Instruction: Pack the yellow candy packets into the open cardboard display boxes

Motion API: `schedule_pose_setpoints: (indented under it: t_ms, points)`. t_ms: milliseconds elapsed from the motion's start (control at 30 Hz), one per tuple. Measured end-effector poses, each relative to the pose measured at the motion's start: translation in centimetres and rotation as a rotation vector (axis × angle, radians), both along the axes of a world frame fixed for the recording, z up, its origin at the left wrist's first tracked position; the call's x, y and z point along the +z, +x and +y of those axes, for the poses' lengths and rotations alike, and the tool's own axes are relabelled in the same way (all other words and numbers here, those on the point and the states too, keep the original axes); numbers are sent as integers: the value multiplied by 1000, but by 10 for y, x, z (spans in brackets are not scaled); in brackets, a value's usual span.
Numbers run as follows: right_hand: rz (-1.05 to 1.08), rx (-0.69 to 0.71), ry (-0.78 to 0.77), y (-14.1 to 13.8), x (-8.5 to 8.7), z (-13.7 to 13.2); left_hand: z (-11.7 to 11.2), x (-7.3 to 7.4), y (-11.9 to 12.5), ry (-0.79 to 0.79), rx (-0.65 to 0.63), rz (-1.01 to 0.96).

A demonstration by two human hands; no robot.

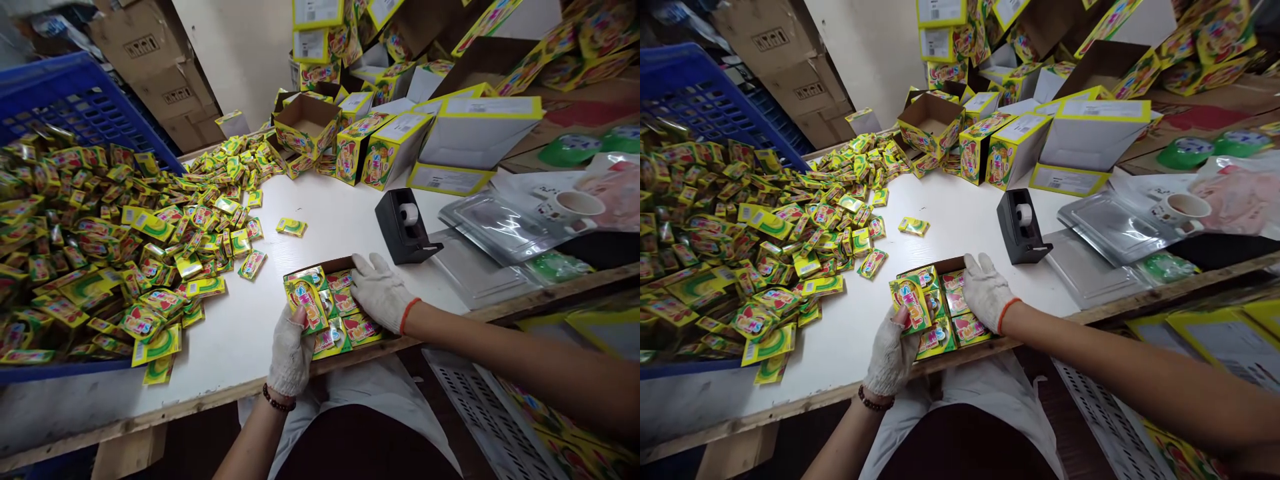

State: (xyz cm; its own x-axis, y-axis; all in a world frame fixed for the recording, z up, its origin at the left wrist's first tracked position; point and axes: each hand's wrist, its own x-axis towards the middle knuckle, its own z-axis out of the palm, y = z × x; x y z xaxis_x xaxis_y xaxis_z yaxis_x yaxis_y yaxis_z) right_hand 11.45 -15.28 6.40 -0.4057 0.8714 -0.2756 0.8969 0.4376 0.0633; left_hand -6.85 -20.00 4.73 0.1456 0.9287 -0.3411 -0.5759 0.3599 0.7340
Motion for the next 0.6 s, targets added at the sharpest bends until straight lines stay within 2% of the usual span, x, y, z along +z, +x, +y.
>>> schedule_pose_setpoints:
  t_ms: [100,200,233,300,400,467,500,567,600]
  points:
    - [-80,-10,-12,-2,-3,3,2,6,-1,-15,-22,55]
    - [-36,14,-97,3,10,15,8,17,-8,-14,-109,231]
    - [40,1,-118,6,16,20,10,22,-10,19,-155,319]
    - [328,-100,-99,13,28,27,18,32,-12,131,-200,491]
    - [875,-221,-35,22,45,28,32,47,-7,285,-148,641]
    - [1062,-123,84,24,56,24,41,55,2,374,-156,779]
    - [1053,-31,171,24,62,22,44,58,7,434,-188,887]
    - [844,146,333,22,73,18,49,61,17,575,-257,1117]
    - [684,209,360,21,78,18,50,60,20,635,-282,1201]
